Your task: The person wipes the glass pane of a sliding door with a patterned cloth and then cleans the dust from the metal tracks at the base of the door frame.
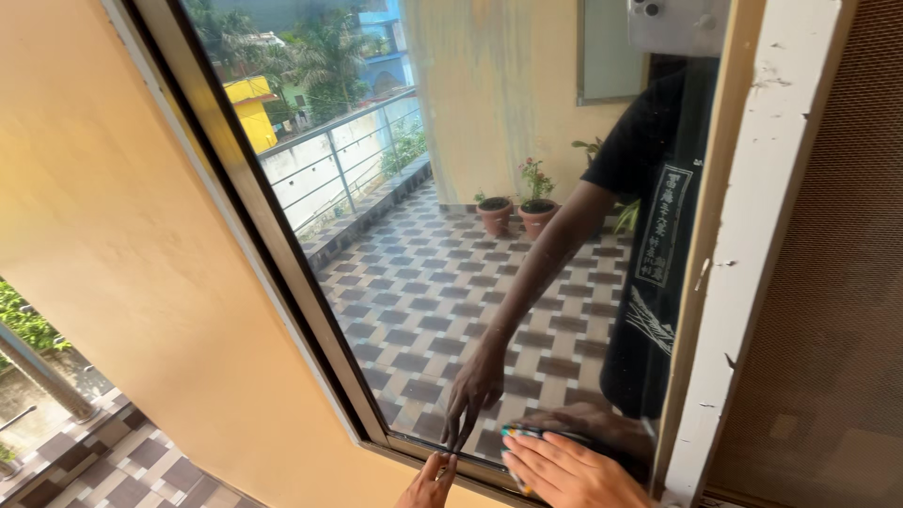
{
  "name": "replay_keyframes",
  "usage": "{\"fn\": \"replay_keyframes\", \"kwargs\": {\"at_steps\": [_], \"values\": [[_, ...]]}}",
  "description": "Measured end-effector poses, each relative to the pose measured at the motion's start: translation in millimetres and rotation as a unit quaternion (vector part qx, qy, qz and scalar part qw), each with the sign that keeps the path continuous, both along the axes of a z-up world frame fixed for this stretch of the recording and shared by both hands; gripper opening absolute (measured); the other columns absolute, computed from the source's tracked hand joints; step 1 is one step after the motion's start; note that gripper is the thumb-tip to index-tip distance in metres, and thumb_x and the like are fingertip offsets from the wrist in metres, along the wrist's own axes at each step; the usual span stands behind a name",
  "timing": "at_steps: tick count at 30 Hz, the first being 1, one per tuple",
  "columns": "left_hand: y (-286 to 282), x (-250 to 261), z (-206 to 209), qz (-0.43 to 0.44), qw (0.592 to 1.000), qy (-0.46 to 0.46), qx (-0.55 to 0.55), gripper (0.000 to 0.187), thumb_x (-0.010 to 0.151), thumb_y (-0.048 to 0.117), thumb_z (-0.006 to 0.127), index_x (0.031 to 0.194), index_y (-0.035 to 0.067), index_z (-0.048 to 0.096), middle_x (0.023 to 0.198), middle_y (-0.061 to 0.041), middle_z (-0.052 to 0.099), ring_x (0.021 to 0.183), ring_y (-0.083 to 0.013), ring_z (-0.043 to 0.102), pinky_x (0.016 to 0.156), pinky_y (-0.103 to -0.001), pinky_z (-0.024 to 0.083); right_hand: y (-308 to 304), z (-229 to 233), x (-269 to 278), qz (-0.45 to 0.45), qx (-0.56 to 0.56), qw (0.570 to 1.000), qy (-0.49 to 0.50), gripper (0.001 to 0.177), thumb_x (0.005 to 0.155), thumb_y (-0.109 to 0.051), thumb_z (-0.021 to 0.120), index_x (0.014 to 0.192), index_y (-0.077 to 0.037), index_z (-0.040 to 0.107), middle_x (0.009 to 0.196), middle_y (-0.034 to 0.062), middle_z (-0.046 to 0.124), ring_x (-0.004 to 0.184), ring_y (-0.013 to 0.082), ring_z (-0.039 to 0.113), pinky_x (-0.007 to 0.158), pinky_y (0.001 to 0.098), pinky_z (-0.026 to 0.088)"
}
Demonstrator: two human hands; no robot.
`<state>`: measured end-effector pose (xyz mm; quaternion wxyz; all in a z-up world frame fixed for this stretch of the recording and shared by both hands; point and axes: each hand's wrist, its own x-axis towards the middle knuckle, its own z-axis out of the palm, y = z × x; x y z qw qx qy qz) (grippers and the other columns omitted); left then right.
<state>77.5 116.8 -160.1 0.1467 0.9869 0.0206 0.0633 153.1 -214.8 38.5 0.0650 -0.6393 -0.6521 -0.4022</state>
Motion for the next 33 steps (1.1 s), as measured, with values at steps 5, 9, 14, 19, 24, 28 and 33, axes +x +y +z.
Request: {"fn": "replay_keyframes", "kwargs": {"at_steps": [5, 9, 14, 19, 24, 28, 33], "values": [[17.6, -16.5, -2.1, -0.011, 0.997, -0.026, -0.066, 0.057, 0.100, 0.017, 0.050, 0.155, 0.007, 0.036, 0.159, -0.014, 0.037, 0.148, -0.0336, 0.039, 0.115, -0.040, 0.040, 65.4, -16.4, 0.3, 0.037, -0.034, 0.998, -0.026, 0.045, 0.106, -0.024, 0.044, 0.138, 0.001, 0.062, 0.150, 0.0165, 0.057, 0.143, 0.0228, 0.050, 0.119, 0.0366, 0.035], [29.4, -30.8, 1.8, 0.011, 0.991, 0.019, -0.129, 0.067, 0.101, 0.036, 0.057, 0.156, 0.010, 0.030, 0.163, -0.013, 0.031, 0.147, -0.0325, 0.039, 0.118, -0.037, 0.040, 55.6, -108.3, 27.1, 0.040, -0.020, 0.999, -0.004, 0.041, 0.114, -0.028, 0.043, 0.144, -0.005, 0.058, 0.152, 0.0142, 0.053, 0.145, 0.0208, 0.049, 0.123, 0.0384, 0.034], [14.4, -9.0, 6.3, 0.027, 0.981, 0.003, -0.193, 0.063, 0.104, 0.042, 0.055, 0.155, 0.011, 0.035, 0.157, -0.012, 0.038, 0.145, -0.0307, 0.040, 0.120, -0.041, 0.036, 15.6, -185.6, 72.7, -0.033, -0.123, 0.984, 0.123, 0.055, 0.108, -0.038, 0.044, 0.159, -0.016, 0.039, 0.157, 0.0093, 0.046, 0.140, 0.0191, 0.047, 0.118, 0.0406, 0.032], [-21.7, 8.1, 4.8, 0.023, 0.958, -0.041, -0.282, 0.059, 0.099, 0.039, 0.062, 0.144, 0.007, 0.043, 0.142, -0.012, 0.048, 0.132, -0.0284, 0.048, 0.112, -0.040, 0.042, 29.9, -178.6, 92.7, 0.123, -0.154, 0.676, 0.710, 0.057, 0.107, -0.028, 0.065, 0.154, -0.007, 0.040, 0.151, 0.0168, 0.055, 0.143, 0.0225, 0.051, 0.120, 0.0385, 0.033], [-44.7, 2.9, 12.7, 0.031, 0.936, -0.068, -0.343, 0.054, 0.094, 0.036, 0.068, 0.134, 0.003, 0.052, 0.128, -0.012, 0.057, 0.119, -0.0260, 0.057, 0.104, -0.039, 0.048, 58.8, -180.1, 73.0, 0.045, 0.001, 0.508, 0.860, 0.047, 0.102, -0.022, 0.063, 0.143, -0.005, 0.048, 0.130, 0.0190, 0.065, 0.119, 0.0223, 0.060, 0.102, 0.0359, 0.043], [-51.3, -7.1, 30.5, 0.048, 0.916, -0.092, -0.388, 0.051, 0.090, 0.033, 0.074, 0.125, -0.001, 0.059, 0.117, -0.013, 0.064, 0.108, -0.0242, 0.064, 0.098, -0.038, 0.053, 79.3, -181.7, 69.4, 0.026, -0.004, 0.448, 0.894, 0.043, 0.100, -0.019, 0.064, 0.138, -0.003, 0.053, 0.123, 0.0176, 0.068, 0.113, 0.0212, 0.063, 0.097, 0.0342, 0.047], [-75.1, -10.6, 37.6, 0.099, 0.876, -0.129, -0.454, 0.048, 0.085, 0.030, 0.081, 0.115, -0.005, 0.068, 0.103, -0.013, 0.074, 0.095, -0.0219, 0.072, 0.091, -0.037, 0.059, 86.5, -179.5, 54.9, -0.002, -0.001, 0.407, 0.913, 0.038, 0.097, -0.015, 0.064, 0.132, -0.002, 0.058, 0.115, 0.0158, 0.072, 0.104, 0.0198, 0.067, 0.091, 0.0322, 0.051]]}}
